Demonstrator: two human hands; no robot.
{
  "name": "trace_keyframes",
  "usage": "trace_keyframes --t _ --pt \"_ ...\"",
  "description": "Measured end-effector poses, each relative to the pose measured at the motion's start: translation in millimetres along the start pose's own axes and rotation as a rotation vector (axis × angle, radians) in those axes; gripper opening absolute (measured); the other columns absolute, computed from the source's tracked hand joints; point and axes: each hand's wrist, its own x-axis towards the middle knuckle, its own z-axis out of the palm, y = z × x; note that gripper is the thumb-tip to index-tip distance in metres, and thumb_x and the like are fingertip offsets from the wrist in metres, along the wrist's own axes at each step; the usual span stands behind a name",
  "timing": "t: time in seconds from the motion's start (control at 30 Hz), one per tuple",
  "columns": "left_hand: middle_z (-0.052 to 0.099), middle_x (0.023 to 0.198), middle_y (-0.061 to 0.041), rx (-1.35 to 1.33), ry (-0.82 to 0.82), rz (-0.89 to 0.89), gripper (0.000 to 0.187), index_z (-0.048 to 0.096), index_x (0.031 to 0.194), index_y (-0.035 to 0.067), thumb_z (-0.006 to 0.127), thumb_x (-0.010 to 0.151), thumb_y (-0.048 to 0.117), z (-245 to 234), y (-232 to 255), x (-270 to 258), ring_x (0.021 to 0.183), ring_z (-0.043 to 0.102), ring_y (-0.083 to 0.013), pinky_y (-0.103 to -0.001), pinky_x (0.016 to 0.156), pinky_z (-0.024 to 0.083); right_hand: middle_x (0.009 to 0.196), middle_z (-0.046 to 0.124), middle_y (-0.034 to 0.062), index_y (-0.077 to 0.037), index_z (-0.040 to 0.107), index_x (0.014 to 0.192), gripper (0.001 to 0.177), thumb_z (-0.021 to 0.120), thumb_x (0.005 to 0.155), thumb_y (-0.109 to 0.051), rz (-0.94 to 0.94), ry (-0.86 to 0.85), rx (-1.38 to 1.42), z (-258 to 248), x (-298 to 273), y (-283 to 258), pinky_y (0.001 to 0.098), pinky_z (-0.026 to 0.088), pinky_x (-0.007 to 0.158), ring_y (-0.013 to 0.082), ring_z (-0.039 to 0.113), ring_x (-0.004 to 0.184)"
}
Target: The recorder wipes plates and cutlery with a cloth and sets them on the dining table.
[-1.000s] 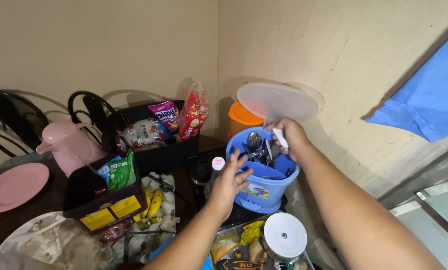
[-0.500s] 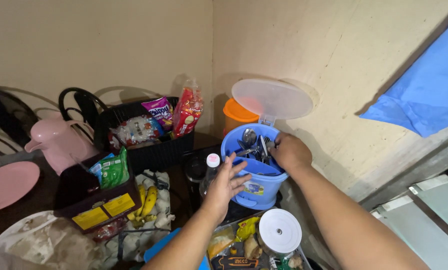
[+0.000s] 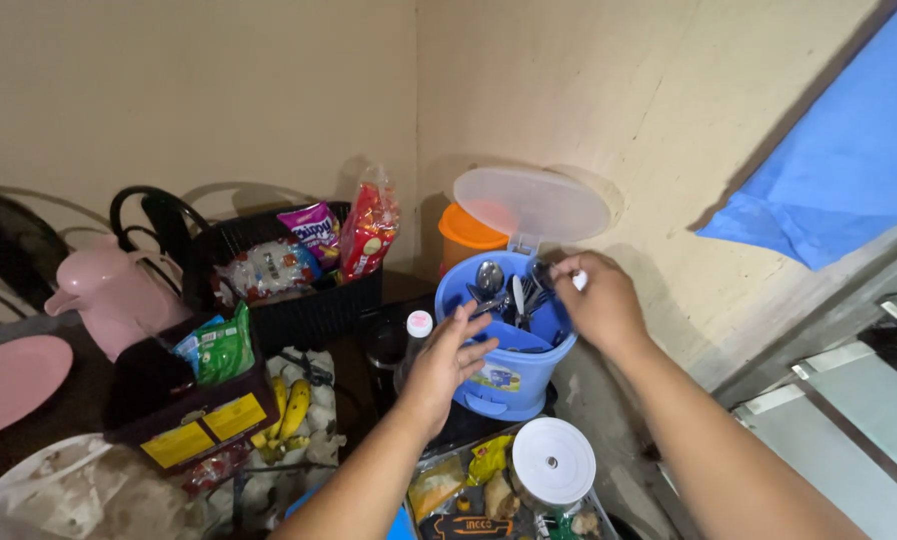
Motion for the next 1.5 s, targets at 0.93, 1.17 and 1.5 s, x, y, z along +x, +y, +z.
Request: trace_keyframes --t 0.93,1.17,1.5 --pt "0.067 0.076 -0.003 0.700 0.183 0.107 0.022 0.068 0.113 0.010 0.060 0.099 0.025 -51 61 -168 0.057 0.055 -0.0117 -0.031 0.053 0.046 0.102 0.071 0.0038 -0.007 0.064 0.125 0.034 0.060 0.092 -0.010 0.491 -0.465 1.070 5 -130 -137 0.0291 0.056 0.078 0.0112 0.067 0.089" --pt "0.074 0.079 -0.006 0.796 0.437 0.227 0.018 0.069 0.104 0.006 0.063 0.096 0.021 -89 68 -293 0.069 0.070 -0.0135 -0.031 0.066 0.055 0.102 0.069 0.0067 -0.006 0.071 0.120 0.026 0.067 0.095 -0.010 -0.149 -0.510 0.714 58 -198 -226 0.0255 0.053 0.072 0.0112 0.065 0.085" --pt "0.072 0.073 -0.008 0.711 0.789 0.184 0.016 0.069 0.102 0.006 0.065 0.094 0.020 -135 67 -467 0.065 0.070 -0.0141 -0.032 0.062 0.054 0.098 0.068 0.0089 -0.008 0.072 0.118 0.033 0.074 0.085 -0.011 -0.628 -0.641 0.644 109 -298 -354 0.0301 0.055 0.074 0.0218 0.069 0.087"
